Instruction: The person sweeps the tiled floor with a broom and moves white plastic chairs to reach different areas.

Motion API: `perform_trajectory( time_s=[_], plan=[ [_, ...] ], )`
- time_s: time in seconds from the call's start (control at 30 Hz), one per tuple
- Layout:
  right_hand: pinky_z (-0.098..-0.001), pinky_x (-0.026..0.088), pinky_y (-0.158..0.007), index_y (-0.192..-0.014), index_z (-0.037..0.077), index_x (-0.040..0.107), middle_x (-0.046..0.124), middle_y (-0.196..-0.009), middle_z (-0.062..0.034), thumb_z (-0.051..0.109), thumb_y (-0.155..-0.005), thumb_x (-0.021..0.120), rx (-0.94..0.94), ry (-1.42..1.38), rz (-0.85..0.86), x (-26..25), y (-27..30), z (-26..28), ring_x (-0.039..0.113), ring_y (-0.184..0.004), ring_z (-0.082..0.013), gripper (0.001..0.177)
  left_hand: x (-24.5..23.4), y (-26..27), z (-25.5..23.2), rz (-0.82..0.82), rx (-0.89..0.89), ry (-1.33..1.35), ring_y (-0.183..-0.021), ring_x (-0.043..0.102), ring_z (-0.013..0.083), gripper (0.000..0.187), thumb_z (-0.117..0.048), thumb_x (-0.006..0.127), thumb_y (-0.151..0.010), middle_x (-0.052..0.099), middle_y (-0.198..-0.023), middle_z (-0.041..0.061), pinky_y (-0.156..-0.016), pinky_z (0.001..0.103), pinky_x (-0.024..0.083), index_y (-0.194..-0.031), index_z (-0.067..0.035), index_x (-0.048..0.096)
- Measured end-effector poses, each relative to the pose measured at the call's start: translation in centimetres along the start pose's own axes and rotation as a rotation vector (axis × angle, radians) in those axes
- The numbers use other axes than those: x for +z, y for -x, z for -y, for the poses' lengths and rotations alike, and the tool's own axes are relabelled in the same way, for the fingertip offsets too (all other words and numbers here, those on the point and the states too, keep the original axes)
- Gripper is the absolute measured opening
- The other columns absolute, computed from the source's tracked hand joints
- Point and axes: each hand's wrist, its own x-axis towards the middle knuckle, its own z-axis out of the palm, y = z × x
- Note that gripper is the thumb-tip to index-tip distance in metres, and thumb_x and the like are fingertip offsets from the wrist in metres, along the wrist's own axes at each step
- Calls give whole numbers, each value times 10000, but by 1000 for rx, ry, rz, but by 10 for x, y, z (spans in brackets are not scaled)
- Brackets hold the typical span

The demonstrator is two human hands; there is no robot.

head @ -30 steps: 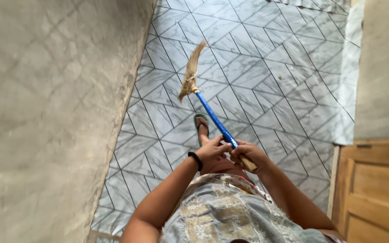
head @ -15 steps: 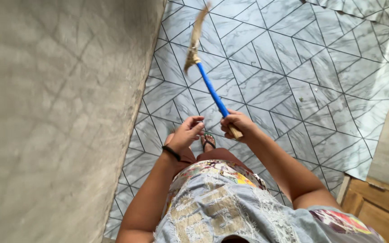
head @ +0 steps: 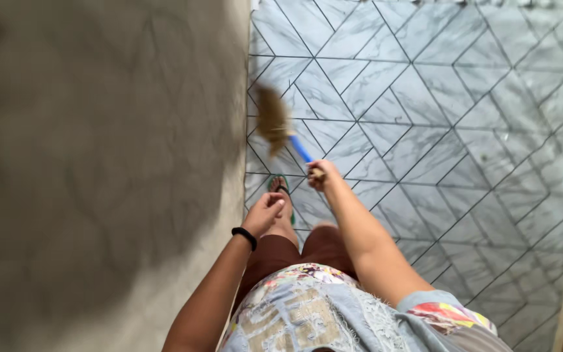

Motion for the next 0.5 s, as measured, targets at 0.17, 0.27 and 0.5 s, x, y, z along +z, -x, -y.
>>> perform_trajectory(
  time_s=[0.17, 0.27, 0.5],
  plan=[
    [-308, 363, -407, -878, 150, 514, 496, -640, -23, 124, -852, 622, -331, -193, -253, 7, 56, 4, 422, -458, -158, 114, -46, -34, -46, 2, -69, 118, -795, 641, 89, 319, -240, 641, -976, 676, -1033, -5, -652, 240, 514, -1253, -83, 625],
    [-346, 401, -403, -1013, 156, 547, 512, -682, -37, 87, -854, 565, -553, -104, -277, 83, 127, -17, 448, -467, -187, 174, -52, -51, -72, 25, -127, 148, -793, 646, 91, 326, -238, 621, -974, 664, -1027, -9, -650, 234, 527, -1270, -100, 608],
    [-309, 395, -442, -1255, 192, 604, 527, -699, -35, 112, -915, 572, -355, -145, 284, 208, 81, 37, 474, -515, -159, 351, -72, -118, -111, -231, -54, 220, -797, 663, 109, 374, -207, 641, -973, 640, -1073, 26, -635, 240, 531, -1309, -68, 553]
  ],
)
